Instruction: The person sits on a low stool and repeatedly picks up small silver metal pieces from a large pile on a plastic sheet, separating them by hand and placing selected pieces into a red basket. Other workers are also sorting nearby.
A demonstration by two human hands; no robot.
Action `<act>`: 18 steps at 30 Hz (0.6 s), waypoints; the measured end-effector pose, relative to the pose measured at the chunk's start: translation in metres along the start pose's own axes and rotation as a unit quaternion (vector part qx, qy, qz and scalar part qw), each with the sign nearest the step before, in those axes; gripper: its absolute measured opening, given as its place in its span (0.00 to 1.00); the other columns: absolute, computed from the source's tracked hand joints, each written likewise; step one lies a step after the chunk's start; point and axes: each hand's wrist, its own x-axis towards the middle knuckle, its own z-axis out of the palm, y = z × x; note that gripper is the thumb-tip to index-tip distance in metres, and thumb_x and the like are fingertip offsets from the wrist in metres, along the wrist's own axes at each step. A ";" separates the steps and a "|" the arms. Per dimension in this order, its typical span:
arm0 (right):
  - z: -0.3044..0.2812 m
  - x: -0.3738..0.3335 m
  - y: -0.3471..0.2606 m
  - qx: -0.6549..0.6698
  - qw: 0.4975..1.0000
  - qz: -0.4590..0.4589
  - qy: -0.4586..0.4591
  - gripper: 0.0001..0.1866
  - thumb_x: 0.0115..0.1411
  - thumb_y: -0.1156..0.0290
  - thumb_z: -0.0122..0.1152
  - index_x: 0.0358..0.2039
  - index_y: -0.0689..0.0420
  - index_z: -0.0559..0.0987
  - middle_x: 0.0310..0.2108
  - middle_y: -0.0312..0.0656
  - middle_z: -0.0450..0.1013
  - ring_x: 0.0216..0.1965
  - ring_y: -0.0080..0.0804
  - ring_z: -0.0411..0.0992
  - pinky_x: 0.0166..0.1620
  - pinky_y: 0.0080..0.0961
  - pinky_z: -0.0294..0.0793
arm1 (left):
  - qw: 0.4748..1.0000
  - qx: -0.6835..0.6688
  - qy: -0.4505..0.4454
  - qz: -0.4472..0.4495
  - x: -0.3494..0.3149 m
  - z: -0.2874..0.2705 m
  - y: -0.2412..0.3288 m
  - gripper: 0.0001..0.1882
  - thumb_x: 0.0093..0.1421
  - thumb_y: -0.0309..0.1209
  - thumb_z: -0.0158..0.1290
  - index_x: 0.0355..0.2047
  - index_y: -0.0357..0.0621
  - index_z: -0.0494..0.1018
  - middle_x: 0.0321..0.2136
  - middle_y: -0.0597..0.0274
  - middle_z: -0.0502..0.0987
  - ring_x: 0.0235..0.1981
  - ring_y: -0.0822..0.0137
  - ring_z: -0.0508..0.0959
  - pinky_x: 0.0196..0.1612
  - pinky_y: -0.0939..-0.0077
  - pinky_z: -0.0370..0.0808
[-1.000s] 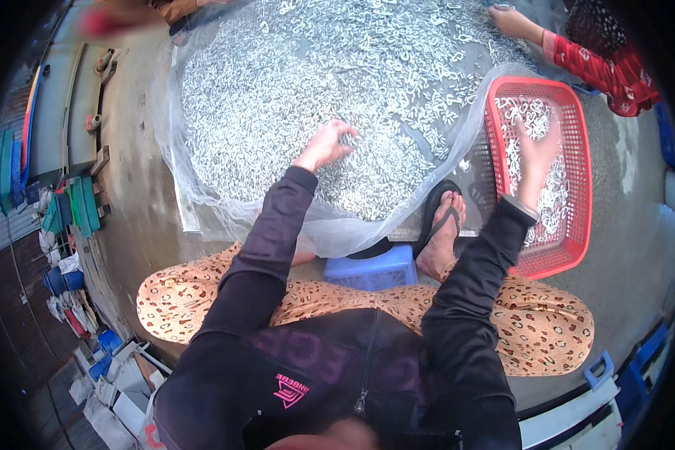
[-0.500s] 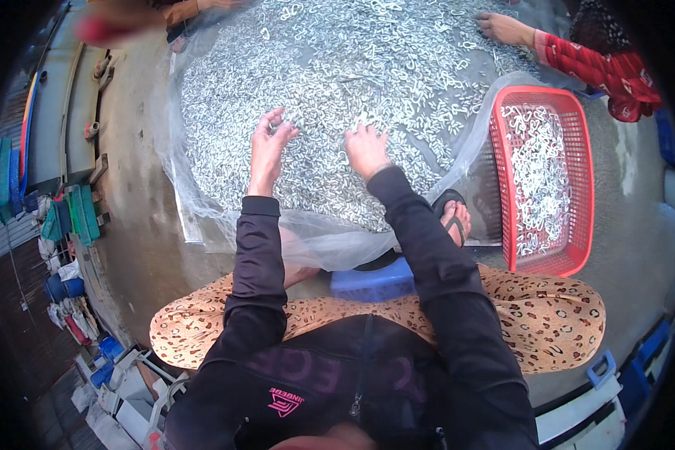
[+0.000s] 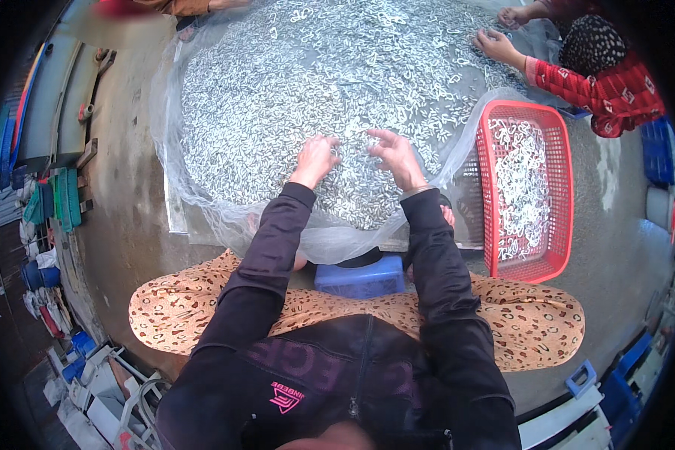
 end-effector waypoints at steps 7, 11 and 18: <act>0.000 0.004 0.001 0.015 1.000 -0.024 0.002 0.14 0.58 0.64 0.61 0.38 0.63 0.80 0.31 0.37 0.75 0.33 0.24 0.73 0.36 0.25 0.77 | 0.996 -0.052 -0.042 -0.056 0.004 -0.018 -0.019 0.14 0.53 0.37 0.56 0.38 0.44 0.79 0.34 0.47 0.79 0.38 0.47 0.79 0.45 0.57 0.74; -0.002 0.004 0.005 0.029 0.999 -0.028 0.018 0.18 0.58 0.63 0.61 0.43 0.63 0.78 0.30 0.37 0.75 0.33 0.23 0.73 0.36 0.24 0.77 | 0.995 -0.102 0.011 0.007 0.003 -0.040 -0.036 0.19 0.58 0.42 0.53 0.44 0.44 0.78 0.44 0.46 0.76 0.42 0.51 0.77 0.44 0.62 0.74; -0.009 0.007 0.000 -0.034 0.995 -0.081 0.045 0.18 0.50 0.74 0.61 0.44 0.62 0.79 0.30 0.41 0.80 0.35 0.21 0.74 0.43 0.18 0.69 | 0.798 -0.599 0.015 -0.063 0.000 -0.060 0.006 0.12 0.60 0.27 0.49 0.43 0.36 0.75 0.39 0.57 0.74 0.38 0.67 0.76 0.40 0.73 0.78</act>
